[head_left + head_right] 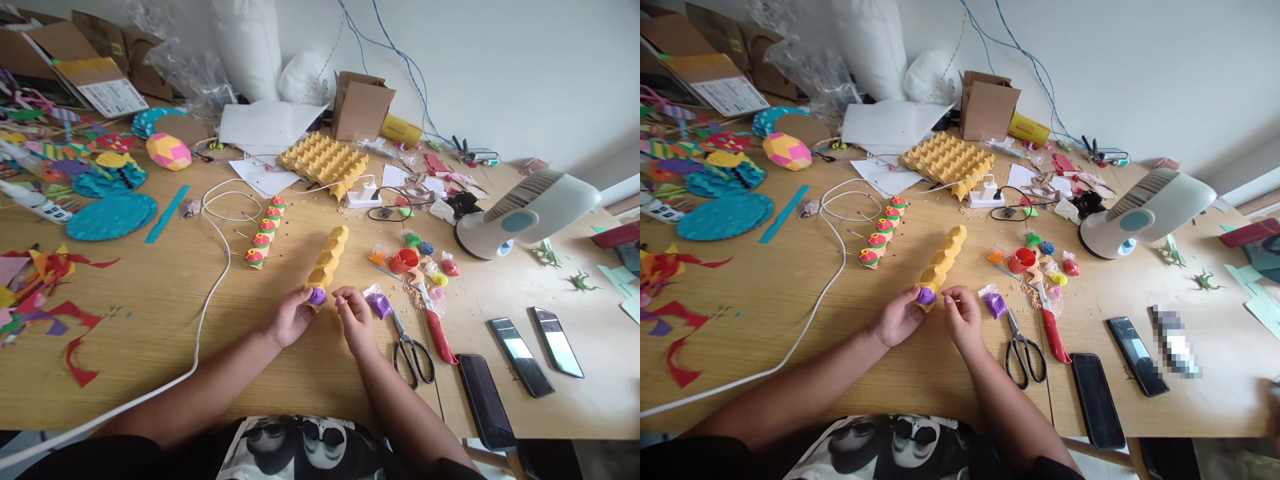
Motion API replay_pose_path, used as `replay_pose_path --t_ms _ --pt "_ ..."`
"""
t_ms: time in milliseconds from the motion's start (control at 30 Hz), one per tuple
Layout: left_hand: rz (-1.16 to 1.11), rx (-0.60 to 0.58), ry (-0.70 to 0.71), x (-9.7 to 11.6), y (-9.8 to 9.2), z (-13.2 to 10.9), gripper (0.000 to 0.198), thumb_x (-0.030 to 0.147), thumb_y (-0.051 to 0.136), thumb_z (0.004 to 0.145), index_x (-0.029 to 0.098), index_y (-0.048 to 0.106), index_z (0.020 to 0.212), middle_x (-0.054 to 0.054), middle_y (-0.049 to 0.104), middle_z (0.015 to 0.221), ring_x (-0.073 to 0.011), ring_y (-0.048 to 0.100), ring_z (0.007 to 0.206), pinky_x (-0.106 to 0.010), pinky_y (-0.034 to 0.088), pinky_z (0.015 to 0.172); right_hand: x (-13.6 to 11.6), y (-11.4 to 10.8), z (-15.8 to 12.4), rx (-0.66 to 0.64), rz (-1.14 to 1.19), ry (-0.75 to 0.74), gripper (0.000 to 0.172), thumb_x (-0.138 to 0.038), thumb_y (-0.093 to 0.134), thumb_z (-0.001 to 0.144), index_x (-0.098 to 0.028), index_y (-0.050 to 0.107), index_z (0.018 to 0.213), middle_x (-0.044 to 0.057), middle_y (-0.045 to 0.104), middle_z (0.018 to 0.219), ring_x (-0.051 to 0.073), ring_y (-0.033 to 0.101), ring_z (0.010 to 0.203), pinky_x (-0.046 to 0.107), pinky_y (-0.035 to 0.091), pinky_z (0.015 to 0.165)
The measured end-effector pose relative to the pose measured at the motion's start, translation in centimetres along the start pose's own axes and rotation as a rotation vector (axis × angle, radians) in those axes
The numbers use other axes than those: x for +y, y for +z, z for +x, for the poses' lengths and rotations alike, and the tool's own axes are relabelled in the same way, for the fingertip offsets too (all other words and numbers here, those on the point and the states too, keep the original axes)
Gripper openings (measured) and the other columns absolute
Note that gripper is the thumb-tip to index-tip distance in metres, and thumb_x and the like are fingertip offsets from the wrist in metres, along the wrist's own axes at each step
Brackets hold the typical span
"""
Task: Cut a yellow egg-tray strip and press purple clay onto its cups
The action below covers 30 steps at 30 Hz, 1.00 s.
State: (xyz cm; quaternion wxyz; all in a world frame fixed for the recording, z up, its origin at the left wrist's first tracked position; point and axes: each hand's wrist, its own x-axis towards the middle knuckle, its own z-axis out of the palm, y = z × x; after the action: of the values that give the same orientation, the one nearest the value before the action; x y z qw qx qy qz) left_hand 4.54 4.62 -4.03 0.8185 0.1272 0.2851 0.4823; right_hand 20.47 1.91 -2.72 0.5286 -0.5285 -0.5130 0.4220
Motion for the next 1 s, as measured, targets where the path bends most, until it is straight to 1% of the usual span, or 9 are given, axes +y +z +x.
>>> replay_pose_path --t_ms 133,267,333,433,533,667,767,867,1000 --pt "-0.002 -0.074 -0.029 -0.24 -0.07 -0.17 0.022 0.035 0.083 0.078 0.018 0.074 0.088 -0.003 0.069 0.092 -0.0139 0.059 0.083 -0.027 0.046 0.073 -0.02 0.16 -0.02 0.012 0.100 0.101 0.020 -0.043 0.061 0.092 -0.023 0.063 0.092 0.003 0.061 0.086 0.018 0.056 0.078 0.032 0.049 0.075" --pt "0.020 -0.101 -0.039 -0.38 -0.23 -0.17 0.033 0.042 0.086 0.073 0.020 0.074 0.095 -0.004 0.069 0.101 -0.0153 0.059 0.089 -0.028 0.046 0.076 0.11 0.50 0.01 0.004 0.239 0.189 0.025 -0.049 0.062 0.090 -0.024 0.059 0.093 0.002 0.062 0.086 0.016 0.056 0.074 0.030 0.050 0.070" --pt "0.036 -0.119 -0.055 -0.36 -0.23 -0.18 0.039 0.045 0.087 0.071 0.019 0.074 0.097 -0.004 0.069 0.101 -0.0156 0.059 0.090 -0.028 0.045 0.077 0.09 0.63 0.00 -0.046 0.362 0.250 0.030 -0.051 0.067 0.087 -0.026 0.058 0.101 0.002 0.063 0.090 0.017 0.058 0.076 0.030 0.051 0.070" --pt "0.085 -0.130 -0.052 -0.30 -0.05 -0.25 0.041 0.047 0.088 0.069 0.018 0.076 0.095 -0.006 0.069 0.099 -0.0152 0.056 0.085 -0.027 0.042 0.071 -0.01 0.64 0.01 -0.108 0.551 0.340 0.042 -0.051 0.074 0.081 -0.028 0.056 0.112 0.003 0.066 0.094 0.018 0.061 0.079 0.031 0.053 0.071" --pt "0.145 -0.118 -0.025 -0.33 0.22 -0.35 0.037 0.045 0.089 0.067 0.017 0.077 0.088 -0.005 0.067 0.088 -0.0130 0.050 0.074 -0.027 0.036 0.063 0.01 0.49 0.08 -0.140 0.656 0.419 0.040 -0.047 0.076 0.081 -0.028 0.056 0.111 0.002 0.067 0.093 0.017 0.062 0.079 0.031 0.052 0.070" --pt "0.229 -0.142 0.023 -0.38 0.45 -0.52 0.035 0.046 0.089 0.067 0.017 0.076 0.081 -0.004 0.064 0.080 -0.0129 0.044 0.069 -0.028 0.031 0.061 0.11 0.35 0.26 -0.175 0.650 0.443 0.038 -0.048 0.075 0.082 -0.028 0.056 0.107 0.003 0.070 0.097 0.020 0.065 0.084 0.033 0.052 0.069" --pt "0.262 -0.174 0.038 -0.32 0.47 -0.62 0.038 0.049 0.088 0.067 0.016 0.076 0.082 -0.004 0.062 0.079 -0.0134 0.043 0.069 -0.029 0.031 0.062 0.06 0.37 0.33 -0.156 0.655 0.428 0.038 -0.049 0.077 0.079 -0.028 0.056 0.103 0.003 0.071 0.100 0.021 0.066 0.085 0.034 0.053 0.068" --pt "0.267 -0.178 0.039 -0.32 0.38 -0.64 0.031 0.045 0.087 0.070 0.017 0.076 0.079 -0.003 0.062 0.077 -0.0130 0.043 0.068 -0.029 0.033 0.066 0.01 0.35 0.34 -0.148 0.652 0.425 0.033 -0.050 0.074 0.081 -0.027 0.057 0.098 0.003 0.071 0.097 0.021 0.065 0.081 0.034 0.052 0.066" --pt "0.344 -0.178 0.053 -0.50 0.28 -0.67 0.026 0.038 0.084 0.074 0.018 0.079 0.089 -0.005 0.068 0.085 -0.0166 0.050 0.077 -0.032 0.037 0.074 0.04 0.19 0.28 -0.174 0.632 0.416 0.027 -0.051 0.066 0.087 -0.027 0.055 0.096 0.002 0.068 0.095 0.020 0.063 0.078 0.032 0.050 0.063"
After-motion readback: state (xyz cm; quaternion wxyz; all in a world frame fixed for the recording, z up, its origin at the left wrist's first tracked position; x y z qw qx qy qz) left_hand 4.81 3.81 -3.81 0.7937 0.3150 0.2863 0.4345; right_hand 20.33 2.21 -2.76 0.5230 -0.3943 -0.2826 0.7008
